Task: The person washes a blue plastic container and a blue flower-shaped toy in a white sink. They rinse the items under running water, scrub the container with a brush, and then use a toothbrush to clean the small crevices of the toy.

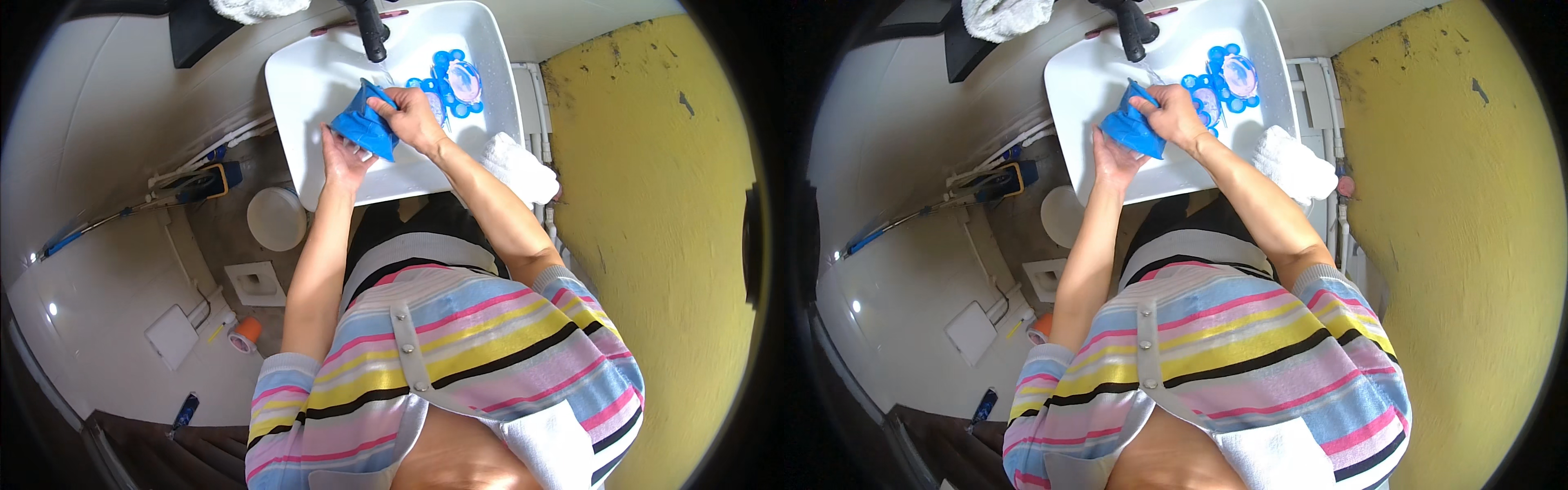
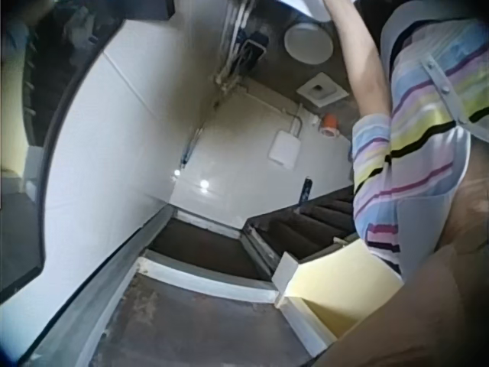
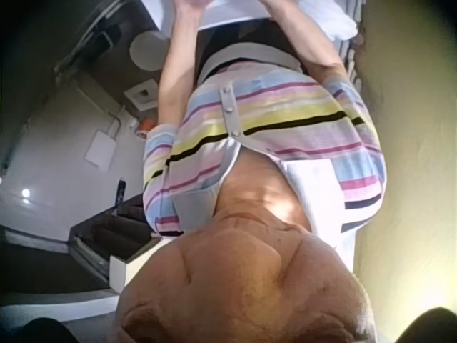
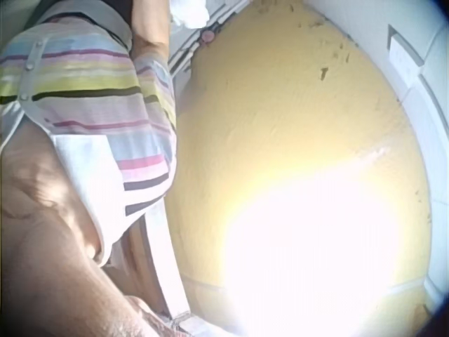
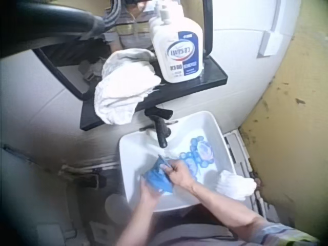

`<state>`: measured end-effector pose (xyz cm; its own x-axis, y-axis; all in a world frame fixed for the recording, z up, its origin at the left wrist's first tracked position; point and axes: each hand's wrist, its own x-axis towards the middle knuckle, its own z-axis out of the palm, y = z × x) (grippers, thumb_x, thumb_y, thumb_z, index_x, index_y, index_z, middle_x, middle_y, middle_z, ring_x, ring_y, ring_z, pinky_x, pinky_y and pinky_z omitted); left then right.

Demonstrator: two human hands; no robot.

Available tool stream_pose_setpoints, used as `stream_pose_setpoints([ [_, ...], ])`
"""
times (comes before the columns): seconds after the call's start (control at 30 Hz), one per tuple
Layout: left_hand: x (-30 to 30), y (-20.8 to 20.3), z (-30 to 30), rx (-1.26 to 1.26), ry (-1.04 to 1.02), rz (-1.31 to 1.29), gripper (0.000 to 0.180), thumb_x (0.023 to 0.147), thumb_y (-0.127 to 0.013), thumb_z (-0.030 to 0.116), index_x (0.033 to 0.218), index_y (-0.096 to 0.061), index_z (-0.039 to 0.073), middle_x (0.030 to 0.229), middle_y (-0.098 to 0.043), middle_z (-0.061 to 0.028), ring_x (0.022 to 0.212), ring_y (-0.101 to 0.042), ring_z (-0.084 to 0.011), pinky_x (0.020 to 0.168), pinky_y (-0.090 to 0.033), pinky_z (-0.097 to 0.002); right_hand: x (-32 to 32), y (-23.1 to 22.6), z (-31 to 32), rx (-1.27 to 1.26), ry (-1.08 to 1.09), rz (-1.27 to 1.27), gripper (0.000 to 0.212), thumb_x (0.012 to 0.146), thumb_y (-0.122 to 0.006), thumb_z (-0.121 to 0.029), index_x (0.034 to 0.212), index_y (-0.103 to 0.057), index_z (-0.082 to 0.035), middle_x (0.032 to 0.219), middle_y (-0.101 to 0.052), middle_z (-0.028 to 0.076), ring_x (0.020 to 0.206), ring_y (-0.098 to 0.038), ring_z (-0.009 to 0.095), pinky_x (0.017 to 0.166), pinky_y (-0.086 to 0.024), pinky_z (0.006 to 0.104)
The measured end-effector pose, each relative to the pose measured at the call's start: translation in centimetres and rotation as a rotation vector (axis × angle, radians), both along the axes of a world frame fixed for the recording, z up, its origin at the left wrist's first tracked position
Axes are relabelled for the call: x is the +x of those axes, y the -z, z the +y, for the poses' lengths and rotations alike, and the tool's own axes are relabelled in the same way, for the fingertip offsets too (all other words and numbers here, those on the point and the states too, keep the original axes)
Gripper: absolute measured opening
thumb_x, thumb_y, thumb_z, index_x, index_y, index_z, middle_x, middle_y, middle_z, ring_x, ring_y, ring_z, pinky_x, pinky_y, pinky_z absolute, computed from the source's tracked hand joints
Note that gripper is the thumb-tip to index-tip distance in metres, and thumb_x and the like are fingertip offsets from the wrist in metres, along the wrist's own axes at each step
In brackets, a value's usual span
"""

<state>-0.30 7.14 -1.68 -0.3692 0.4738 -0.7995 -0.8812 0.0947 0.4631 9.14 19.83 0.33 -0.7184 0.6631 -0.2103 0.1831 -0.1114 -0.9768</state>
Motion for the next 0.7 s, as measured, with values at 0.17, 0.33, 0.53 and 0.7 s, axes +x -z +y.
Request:
stream_pose_setpoints([
  [0.17, -0.2, 0.8, -0.8, -0.013, 0.013, 0.229, 0.067, 0.090, -0.058, 0.050, 0.139, -0.036, 0.010, 0.136, -0.045, -0.0115, 0.125, -0.045, -0.0264, 0.100, -0.038, -0.0490, 0.8, 1.5, 1.7, -0.562, 0.243, 0.043, 0.036, 0.086, -0.070, -0.035, 0.067, -0.064, -0.004, 0.064, -0.061, 0.000, 0.054, -0.052, 0.007, 0.051, -0.045, 0.0236],
  [0.33, -0.1, -2.1, 1.3, -0.155, 0.084, 0.576, 0.045, 0.094, -0.061, 0.028, 0.127, -0.053, -0.002, 0.115, -0.060, -0.0129, 0.097, -0.061, -0.0196, 0.073, -0.053, -0.0335, 2.0, 4.9, 3.8, -0.858, 0.369, 0.012, 0.040, 0.091, -0.063, -0.037, 0.097, -0.062, 0.002, 0.095, -0.065, 0.012, 0.080, -0.060, 0.019, 0.075, -0.051, 0.0355],
  [0.53, -0.4, -3.0, 2.9, -0.136, 0.216, 0.767, 0.034, 0.098, -0.054, 0.023, 0.120, -0.058, -0.003, 0.104, -0.065, -0.0105, 0.088, -0.062, -0.0165, 0.074, -0.053, -0.0324, 3.3, 3.1, 4.5, -0.734, 0.316, -0.117, 0.053, 0.092, -0.055, -0.045, 0.120, -0.056, 0.000, 0.121, -0.059, 0.015, 0.114, -0.051, 0.023, 0.103, -0.035, 0.0409],
  [0.7, -0.2, -2.5, 4.0, -0.117, 0.222, 0.884, 0.030, 0.089, -0.062, 0.008, 0.118, -0.060, -0.001, 0.101, -0.067, -0.0090, 0.089, -0.061, -0.0158, 0.078, -0.050, -0.0286, 3.8, 2.5, 3.7, -0.323, 0.188, 0.060, 0.044, 0.085, -0.069, -0.038, 0.108, -0.065, -0.001, 0.103, -0.064, 0.009, 0.097, -0.055, 0.016, 0.090, -0.041, 0.0299],
])
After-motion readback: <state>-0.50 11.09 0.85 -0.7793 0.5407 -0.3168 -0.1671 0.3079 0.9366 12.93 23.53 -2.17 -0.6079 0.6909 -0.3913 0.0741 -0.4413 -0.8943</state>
